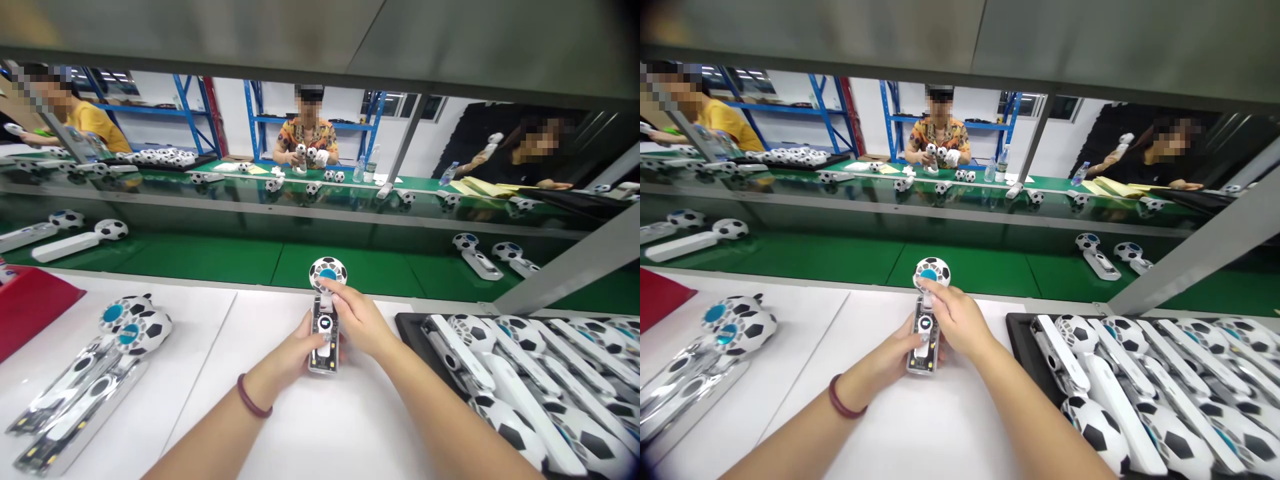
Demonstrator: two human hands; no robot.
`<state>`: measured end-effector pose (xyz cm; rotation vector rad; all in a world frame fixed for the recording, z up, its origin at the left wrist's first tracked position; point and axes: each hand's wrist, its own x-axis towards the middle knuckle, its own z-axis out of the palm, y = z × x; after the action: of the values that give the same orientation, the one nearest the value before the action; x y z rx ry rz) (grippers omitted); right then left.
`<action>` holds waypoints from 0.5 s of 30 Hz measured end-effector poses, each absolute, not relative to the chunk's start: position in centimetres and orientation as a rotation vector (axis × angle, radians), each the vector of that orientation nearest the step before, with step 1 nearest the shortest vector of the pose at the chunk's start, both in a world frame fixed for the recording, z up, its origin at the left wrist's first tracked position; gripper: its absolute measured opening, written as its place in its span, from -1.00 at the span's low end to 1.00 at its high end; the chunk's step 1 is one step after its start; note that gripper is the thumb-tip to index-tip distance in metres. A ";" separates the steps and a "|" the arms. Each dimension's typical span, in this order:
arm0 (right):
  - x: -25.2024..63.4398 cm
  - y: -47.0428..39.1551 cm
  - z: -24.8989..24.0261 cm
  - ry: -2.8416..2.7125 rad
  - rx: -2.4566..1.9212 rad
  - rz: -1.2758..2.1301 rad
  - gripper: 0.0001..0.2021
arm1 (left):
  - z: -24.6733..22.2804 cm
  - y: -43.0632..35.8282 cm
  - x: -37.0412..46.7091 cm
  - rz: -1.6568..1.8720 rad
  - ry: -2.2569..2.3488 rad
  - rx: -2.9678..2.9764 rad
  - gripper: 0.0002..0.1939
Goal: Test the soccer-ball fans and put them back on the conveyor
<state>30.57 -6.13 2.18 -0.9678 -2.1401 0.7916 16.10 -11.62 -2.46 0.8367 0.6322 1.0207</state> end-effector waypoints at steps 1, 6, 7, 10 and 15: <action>30.6 -6.1 2.2 -2.135 -0.956 0.797 -0.62 | -2.4 -11.6 16.2 1.021 0.648 0.840 -0.47; 30.6 -6.1 2.1 -2.109 -0.916 0.855 -0.62 | -2.8 -11.6 16.3 1.067 0.734 0.843 -0.49; 30.6 -6.1 2.1 -2.107 -0.915 0.862 -0.62 | -2.9 -11.6 16.3 1.074 0.729 0.840 -0.50; 30.5 -6.1 2.1 -2.105 -0.899 0.877 -0.62 | -3.1 -11.7 16.2 1.075 0.711 0.825 -0.52; 30.6 -6.1 2.1 -2.108 -0.934 0.887 -0.62 | -2.2 -11.9 16.3 1.037 0.726 0.793 -0.50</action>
<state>30.56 -6.06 2.13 -0.9339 -2.1078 0.8874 16.32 -11.91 -2.25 0.7933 0.7261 1.0370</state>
